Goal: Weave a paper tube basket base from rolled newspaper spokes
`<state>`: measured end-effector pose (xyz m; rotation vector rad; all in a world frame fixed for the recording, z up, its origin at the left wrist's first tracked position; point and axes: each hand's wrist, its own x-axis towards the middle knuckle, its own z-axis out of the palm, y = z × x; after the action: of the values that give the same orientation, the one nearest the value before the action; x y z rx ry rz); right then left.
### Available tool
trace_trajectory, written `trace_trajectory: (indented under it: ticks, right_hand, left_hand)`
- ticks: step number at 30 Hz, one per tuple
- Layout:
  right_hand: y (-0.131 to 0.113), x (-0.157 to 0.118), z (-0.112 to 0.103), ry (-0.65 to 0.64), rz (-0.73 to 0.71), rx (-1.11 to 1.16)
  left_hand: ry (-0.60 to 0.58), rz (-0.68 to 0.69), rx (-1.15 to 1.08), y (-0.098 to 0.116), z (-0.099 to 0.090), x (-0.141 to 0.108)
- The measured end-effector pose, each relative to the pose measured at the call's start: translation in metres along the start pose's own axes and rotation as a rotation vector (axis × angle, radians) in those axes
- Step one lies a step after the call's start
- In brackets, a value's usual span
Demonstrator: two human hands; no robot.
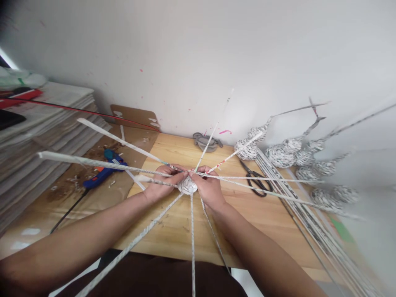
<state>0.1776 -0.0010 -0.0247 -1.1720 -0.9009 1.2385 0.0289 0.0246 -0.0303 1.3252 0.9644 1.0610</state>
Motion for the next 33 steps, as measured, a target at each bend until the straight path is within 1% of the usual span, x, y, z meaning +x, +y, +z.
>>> trace_trajectory:
  ticks: [4, 10, 13, 16, 19, 23, 28, 33]
  right_hand:
    - [-0.002, 0.001, 0.001, 0.017, 0.052, 0.06]
    - [-0.001, 0.003, 0.001, 0.024, 0.083, 0.083]
    - [-0.001, 0.003, 0.002, 0.016, 0.123, 0.106]
    - [0.0, 0.004, 0.001, 0.03, 0.141, 0.108]
    - [0.001, 0.003, 0.0, 0.037, 0.106, 0.054]
    - [0.005, 0.001, -0.001, 0.022, 0.011, -0.038]
    - [0.011, -0.001, -0.001, -0.003, -0.085, -0.13]
    - [0.011, -0.002, 0.0, -0.007, -0.114, -0.171]
  left_hand:
    - [0.009, -0.021, -0.099, -0.002, 0.001, 0.0]
    - [-0.02, -0.169, -0.133, -0.006, 0.001, 0.001]
    - [-0.006, -0.197, -0.155, -0.002, 0.001, 0.0]
    - [-0.062, -0.225, -0.128, 0.005, -0.001, 0.0]
    - [-0.113, -0.254, -0.111, 0.01, -0.003, 0.001]
    - [-0.102, -0.242, -0.064, 0.01, -0.004, 0.001]
    - [-0.037, -0.219, 0.001, 0.005, -0.002, 0.0]
    - [0.004, -0.117, 0.088, 0.002, -0.001, 0.0]
